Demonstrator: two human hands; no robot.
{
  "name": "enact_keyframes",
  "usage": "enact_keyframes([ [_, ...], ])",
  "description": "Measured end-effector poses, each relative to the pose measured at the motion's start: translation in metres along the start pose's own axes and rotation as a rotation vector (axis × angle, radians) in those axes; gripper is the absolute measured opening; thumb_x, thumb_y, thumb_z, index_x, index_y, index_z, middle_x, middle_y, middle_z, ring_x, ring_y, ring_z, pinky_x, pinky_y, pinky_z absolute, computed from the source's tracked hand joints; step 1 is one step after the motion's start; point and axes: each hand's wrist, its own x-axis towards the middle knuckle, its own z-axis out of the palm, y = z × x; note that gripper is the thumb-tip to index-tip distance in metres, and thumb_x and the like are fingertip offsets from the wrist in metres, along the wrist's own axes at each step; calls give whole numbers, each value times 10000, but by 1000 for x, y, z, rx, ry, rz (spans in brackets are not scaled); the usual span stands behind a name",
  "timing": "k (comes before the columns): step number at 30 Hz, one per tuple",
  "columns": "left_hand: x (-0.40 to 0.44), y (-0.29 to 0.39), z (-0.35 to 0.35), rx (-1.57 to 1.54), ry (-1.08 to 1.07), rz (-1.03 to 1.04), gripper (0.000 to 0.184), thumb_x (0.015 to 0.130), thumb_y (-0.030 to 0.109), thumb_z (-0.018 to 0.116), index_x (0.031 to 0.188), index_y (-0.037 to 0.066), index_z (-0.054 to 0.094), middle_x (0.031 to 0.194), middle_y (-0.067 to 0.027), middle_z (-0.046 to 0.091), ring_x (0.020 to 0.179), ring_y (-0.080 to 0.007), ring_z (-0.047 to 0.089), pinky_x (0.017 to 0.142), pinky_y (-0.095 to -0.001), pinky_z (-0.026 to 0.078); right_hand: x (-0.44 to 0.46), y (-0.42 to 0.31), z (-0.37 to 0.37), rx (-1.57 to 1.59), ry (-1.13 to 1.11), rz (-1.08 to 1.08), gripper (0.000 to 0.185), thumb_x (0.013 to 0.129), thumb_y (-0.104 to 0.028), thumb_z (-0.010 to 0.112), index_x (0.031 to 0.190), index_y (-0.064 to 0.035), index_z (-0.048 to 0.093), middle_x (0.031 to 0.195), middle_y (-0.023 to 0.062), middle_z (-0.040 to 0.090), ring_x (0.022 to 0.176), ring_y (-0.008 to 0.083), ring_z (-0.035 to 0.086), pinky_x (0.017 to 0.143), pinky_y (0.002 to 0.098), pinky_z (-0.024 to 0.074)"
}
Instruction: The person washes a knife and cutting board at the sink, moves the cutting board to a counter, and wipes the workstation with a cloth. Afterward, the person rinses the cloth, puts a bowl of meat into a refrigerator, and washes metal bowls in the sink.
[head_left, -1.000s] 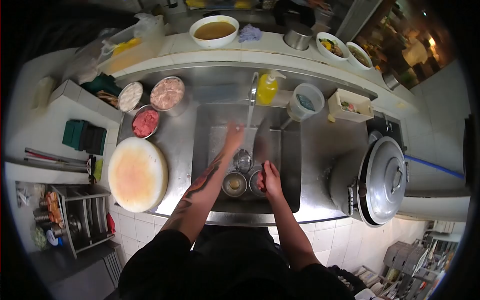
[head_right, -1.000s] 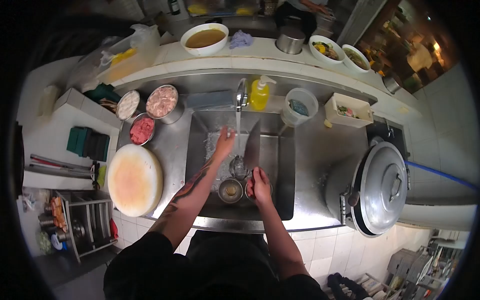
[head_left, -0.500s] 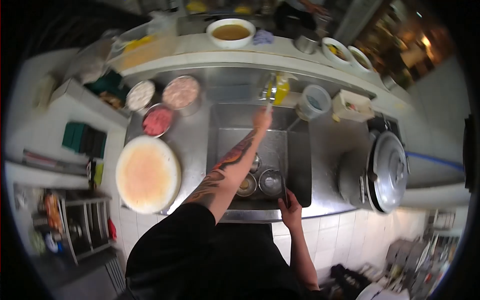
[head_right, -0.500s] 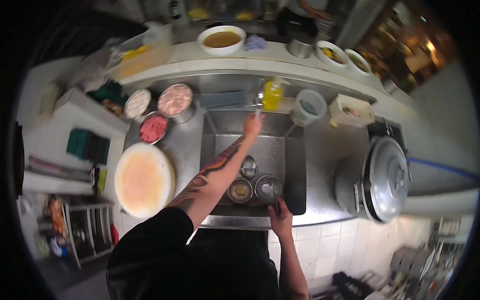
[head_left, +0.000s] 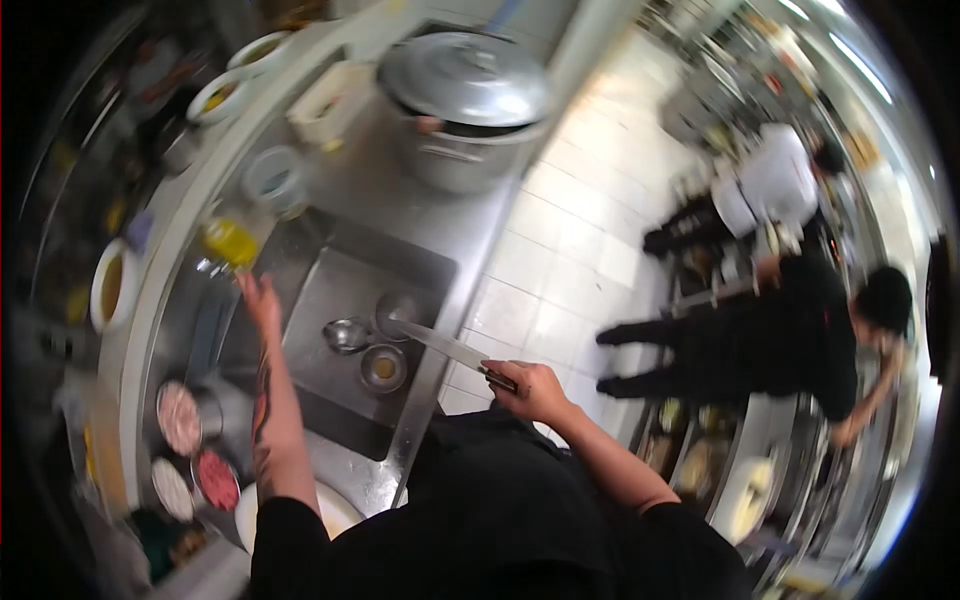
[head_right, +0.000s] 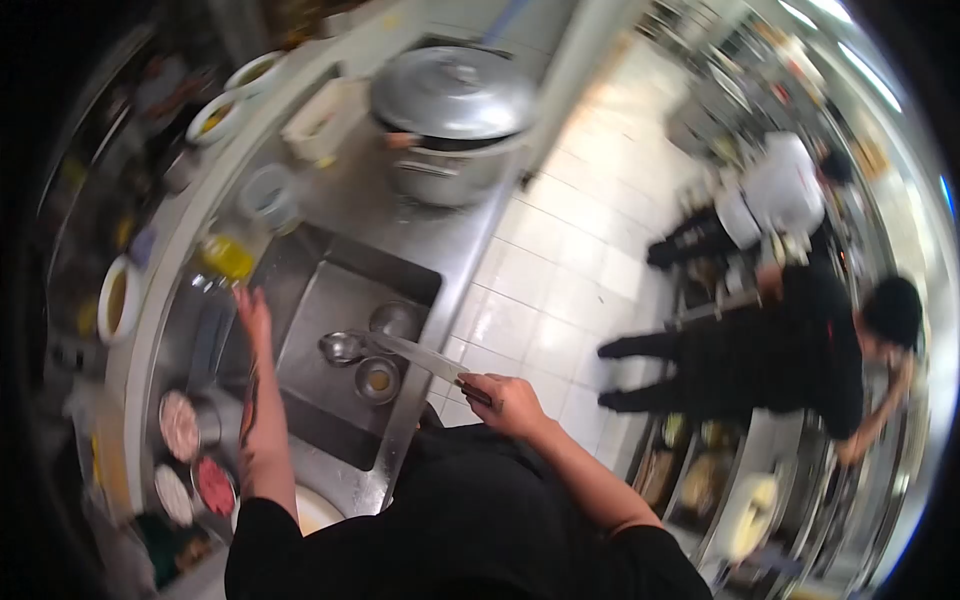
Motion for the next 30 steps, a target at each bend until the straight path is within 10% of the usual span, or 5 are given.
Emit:
enact_keyframes([
  [7,-193,10,-24,245,-941,-454,586,980,348,597,1452,29,459,1456,-206,499,1366,-319,458,1134,-403,340,-187,137,15,-26,152,634,369,875,-244,676,1230,-150,646,1003,154,729,937,329,700,819,423,556],
  [11,-260,28,-21,36,-1039,-587,519,1000,328,573,1408,14,511,1365,-168,584,1279,-254,532,1078,-358,390,-336,225,60,-92,59,1196,320,816,-177,611,1124,-105,656,1038,192,711,1017,378,669,873,479,534],
  [17,-313,124,-31,174,-981,-298,614,965,367,628,1398,-44,484,1367,-242,556,1287,-322,528,1089,-356,384,-577,272,117,559,560,1687,231,885,-94,550,1017,89,599,754,230,691,548,298,698,462,386,588],
  [25,-359,174,-30,626,-790,261,773,948,340,607,1473,-118,273,1442,-341,418,1316,-452,447,1110,-477,364,-741,198,111,309,1672,1691,343,914,-133,584,1189,66,635,773,149,710,430,181,587,370,325,470],
  [30,-353,227,-21,762,-761,196,807,897,289,636,1490,-88,239,1243,-342,576,1104,-499,589,959,-529,481,-816,213,76,-117,1976,1532,324,940,-161,576,1194,22,658,831,104,722,659,163,660,618,311,521],
])
